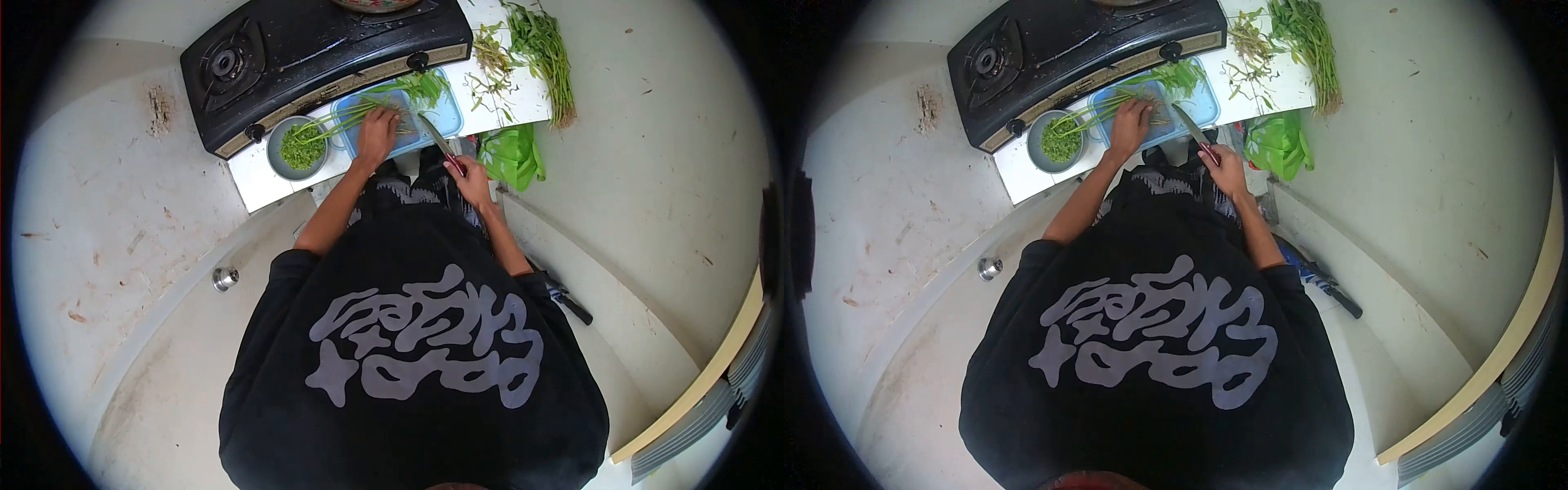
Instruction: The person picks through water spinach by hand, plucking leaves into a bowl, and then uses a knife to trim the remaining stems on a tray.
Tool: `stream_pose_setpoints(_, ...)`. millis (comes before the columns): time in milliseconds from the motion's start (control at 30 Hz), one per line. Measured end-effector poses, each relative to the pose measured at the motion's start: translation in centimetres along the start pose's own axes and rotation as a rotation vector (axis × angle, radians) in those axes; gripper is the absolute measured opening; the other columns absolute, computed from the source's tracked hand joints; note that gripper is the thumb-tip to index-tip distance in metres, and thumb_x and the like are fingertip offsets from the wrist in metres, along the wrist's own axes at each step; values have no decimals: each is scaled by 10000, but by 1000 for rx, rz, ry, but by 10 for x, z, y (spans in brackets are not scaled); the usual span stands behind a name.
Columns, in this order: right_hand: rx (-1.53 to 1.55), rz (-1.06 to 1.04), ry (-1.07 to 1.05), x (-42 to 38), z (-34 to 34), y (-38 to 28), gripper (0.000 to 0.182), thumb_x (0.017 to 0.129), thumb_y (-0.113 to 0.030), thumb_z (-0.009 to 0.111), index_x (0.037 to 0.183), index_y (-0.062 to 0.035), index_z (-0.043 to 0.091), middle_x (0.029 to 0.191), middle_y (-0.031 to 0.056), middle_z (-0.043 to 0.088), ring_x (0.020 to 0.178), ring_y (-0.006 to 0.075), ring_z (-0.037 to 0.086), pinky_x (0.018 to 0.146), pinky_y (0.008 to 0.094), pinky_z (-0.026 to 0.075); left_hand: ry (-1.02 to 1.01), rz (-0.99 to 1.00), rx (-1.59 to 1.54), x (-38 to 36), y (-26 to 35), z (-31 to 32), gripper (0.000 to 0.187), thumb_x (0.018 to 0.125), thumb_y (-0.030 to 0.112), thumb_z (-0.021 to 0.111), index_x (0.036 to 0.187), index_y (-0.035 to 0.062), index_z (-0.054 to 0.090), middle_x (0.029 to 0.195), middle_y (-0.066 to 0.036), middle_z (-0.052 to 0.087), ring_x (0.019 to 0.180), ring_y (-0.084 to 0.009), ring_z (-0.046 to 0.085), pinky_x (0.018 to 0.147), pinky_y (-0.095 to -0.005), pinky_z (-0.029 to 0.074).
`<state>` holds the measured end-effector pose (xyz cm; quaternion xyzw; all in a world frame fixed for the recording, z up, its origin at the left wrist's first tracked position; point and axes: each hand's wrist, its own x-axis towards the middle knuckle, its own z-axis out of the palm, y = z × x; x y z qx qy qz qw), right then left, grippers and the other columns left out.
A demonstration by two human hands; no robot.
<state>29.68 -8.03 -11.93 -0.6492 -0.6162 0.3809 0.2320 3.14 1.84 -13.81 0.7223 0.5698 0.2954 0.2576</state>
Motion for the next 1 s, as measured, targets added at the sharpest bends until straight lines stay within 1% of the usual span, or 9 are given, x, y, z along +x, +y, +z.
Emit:
stream_pose_setpoints(100, -37, 8, -47, -8, -7, -2, 312, 950, -277, 754, 1058, 15, 744, 888, 207, 697, 794, 369, 688, 725, 442, 522, 42, -64, -67, -2, -6, -5, 167, 939, 48, 628, 1065, 3, 729, 1036, -210, 678, 1009, -423, 629, 905, -496, 514)
stream_pose_setpoints(167, -39, -6, -61, -13, -9, -5, 303, 948, -276, 753, 1063, 4, 746, 894, 202, 696, 803, 373, 688, 730, 448, 524, 81, -114, -79, -1, -12, -11, 235, 939, 42, 625, 1155, -4, 706, 1073, -217, 672, 1011, -436, 628, 910, -509, 504)
stream_pose_setpoints(267, -79, -48, -116, -18, -14, -11, 289, 944, -277, 749, 1071, -18, 744, 912, 188, 695, 822, 385, 688, 739, 461, 530, 33, -36, -5, 2, -14, -16, 263, 928, 15, 618, 1176, 0, 704, 1079, -229, 667, 1032, -442, 630, 926, -509, 512)
stream_pose_setpoints(400, -210, -81, -216, -17, -12, -8, 268, 948, -290, 730, 1071, -52, 733, 947, 162, 691, 853, 401, 686, 758, 483, 543, -32, 16, -11, 4, -8, -10, 260, 909, 4, 600, 1147, -5, 703, 1044, -236, 669, 1037, -445, 630, 938, -505, 519)
stream_pose_setpoints(500, -240, -103, -211, -10, -10, -9, 266, 953, -303, 717, 1074, -67, 729, 955, 157, 686, 871, 399, 691, 777, 490, 552, -86, 40, 2, 2, -2, -1, 262, 902, 21, 617, 1147, -8, 703, 1074, -239, 666, 1049, -442, 631, 950, -502, 523)
stream_pose_setpoints(633, -219, -87, -158, 2, -5, -16, 266, 954, -314, 712, 1067, -74, 732, 946, 153, 682, 877, 397, 693, 780, 494, 556, -95, 22, -49, -4, 3, 11, 282, 874, -15, 636, 1147, -1, 705, 1105, -236, 653, 1064, -444, 623, 955, -508, 518)
stream_pose_setpoints(700, -284, -51, -166, 9, -4, -19, 259, 953, -312, 713, 1045, -70, 737, 939, 149, 678, 877, 396, 694, 772, 497, 557, -92, 21, -80, -4, 3, 12, 294, 863, -31, 641, 1148, 3, 707, 1106, -234, 648, 1067, -445, 620, 954, -510, 516)
stream_pose_setpoints(900, -267, -86, -132, 16, 1, -24, 261, 940, -312, 735, 1038, -71, 758, 898, 149, 702, 836, 385, 695, 754, 487, 545, -82, 0, -78, -3, 1, 14, 310, 844, -67, 646, 1136, 15, 712, 1063, -237, 636, 1043, -448, 616, 943, -516, 511)
stream_pose_setpoints(1000, -241, -86, -141, 12, -1, -25, 257, 937, -304, 741, 1055, -77, 765, 916, 153, 709, 845, 385, 698, 755, 476, 551, -135, -84, -116, -4, -1, 14, 309, 845, -78, 639, 1130, 15, 715, 1063, -241, 635, 1039, -446, 619, 945, -513, 510)
